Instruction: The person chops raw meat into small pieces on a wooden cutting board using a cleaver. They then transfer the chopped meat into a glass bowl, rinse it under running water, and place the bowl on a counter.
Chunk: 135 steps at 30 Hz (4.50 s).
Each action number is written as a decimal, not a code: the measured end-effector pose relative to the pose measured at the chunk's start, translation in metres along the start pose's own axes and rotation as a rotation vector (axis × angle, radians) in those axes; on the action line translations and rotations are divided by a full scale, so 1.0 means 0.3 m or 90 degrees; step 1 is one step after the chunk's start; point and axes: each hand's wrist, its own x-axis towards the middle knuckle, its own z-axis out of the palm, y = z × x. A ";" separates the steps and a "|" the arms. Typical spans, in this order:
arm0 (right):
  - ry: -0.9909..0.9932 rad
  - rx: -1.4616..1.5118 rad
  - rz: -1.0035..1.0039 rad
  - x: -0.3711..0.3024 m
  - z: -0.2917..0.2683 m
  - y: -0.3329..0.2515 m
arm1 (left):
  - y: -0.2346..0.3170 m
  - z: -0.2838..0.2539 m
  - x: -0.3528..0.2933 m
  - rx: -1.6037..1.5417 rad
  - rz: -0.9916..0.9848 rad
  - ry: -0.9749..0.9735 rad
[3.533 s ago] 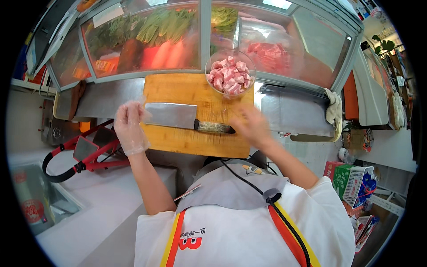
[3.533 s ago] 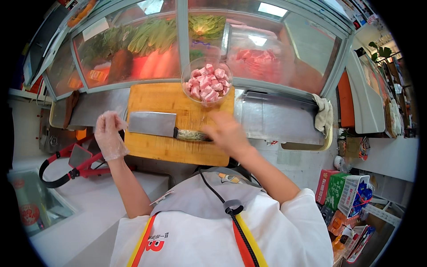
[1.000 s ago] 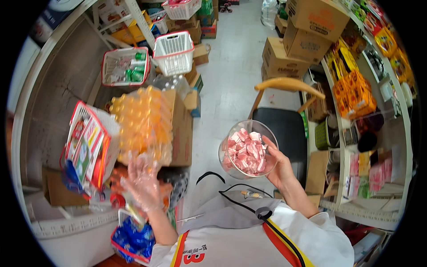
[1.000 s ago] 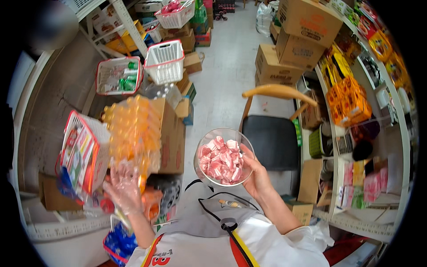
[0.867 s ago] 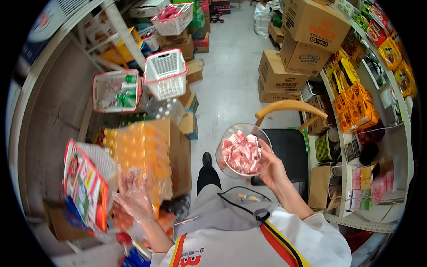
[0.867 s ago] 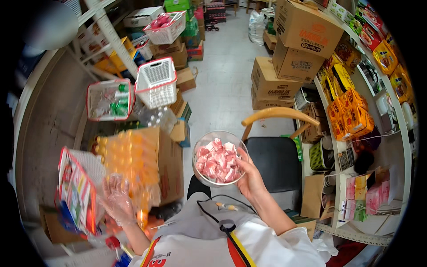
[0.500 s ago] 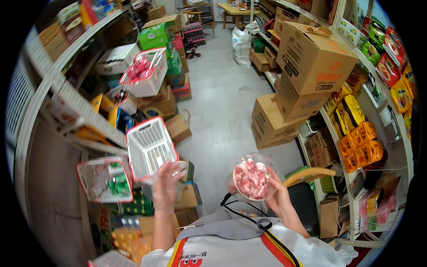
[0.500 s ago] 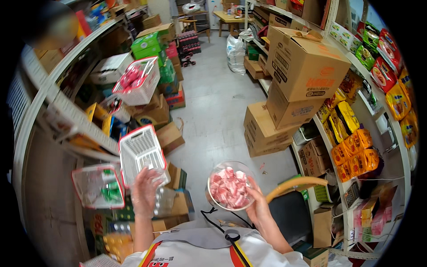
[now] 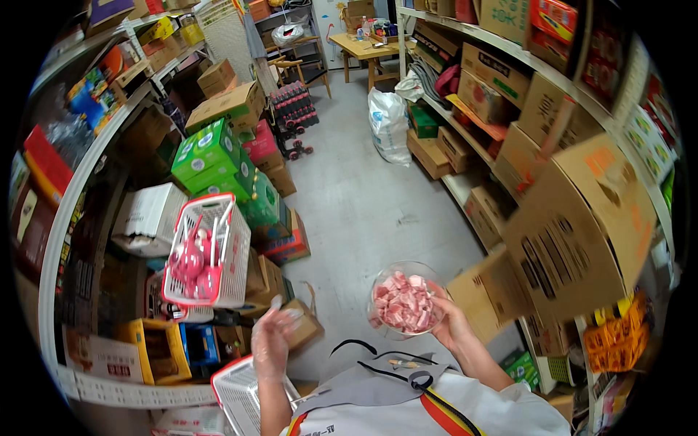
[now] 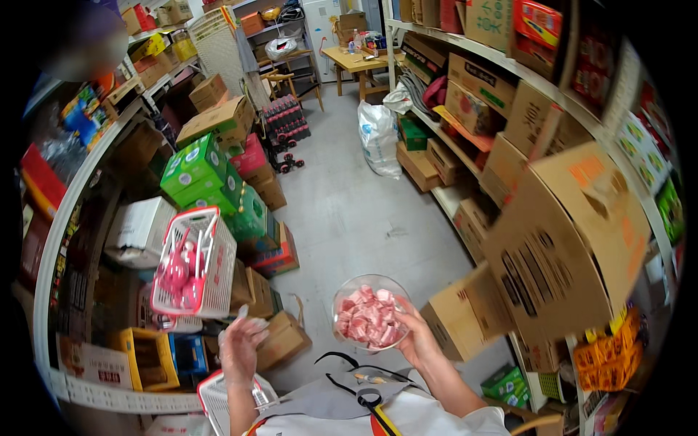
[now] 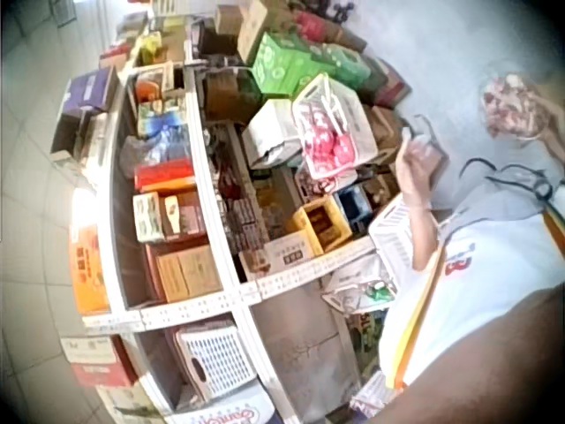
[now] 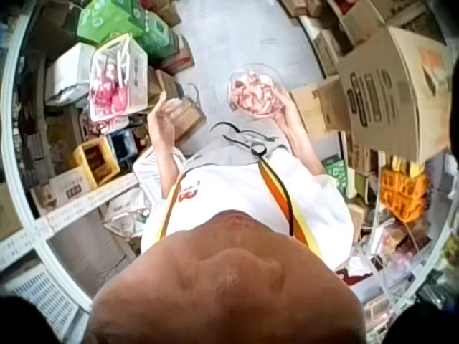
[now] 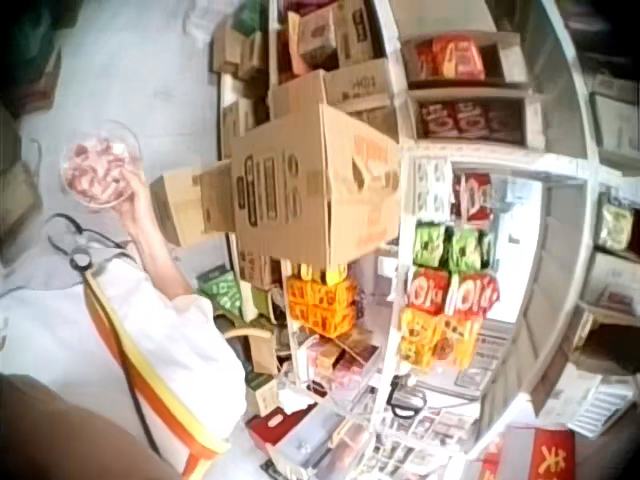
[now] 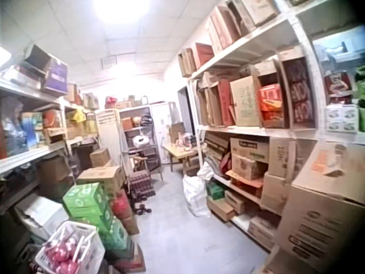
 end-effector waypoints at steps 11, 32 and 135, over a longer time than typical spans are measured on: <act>0.110 -0.019 -0.035 1.237 0.370 -0.365 | -0.230 -0.107 1.505 0.022 -0.008 -0.014; 0.071 0.007 -0.151 3.478 0.976 -1.380 | -0.506 0.097 3.978 0.055 -0.013 0.002; 0.644 0.346 -0.655 5.416 -3.033 -7.458 | -4.389 7.054 6.555 0.414 -0.092 -0.741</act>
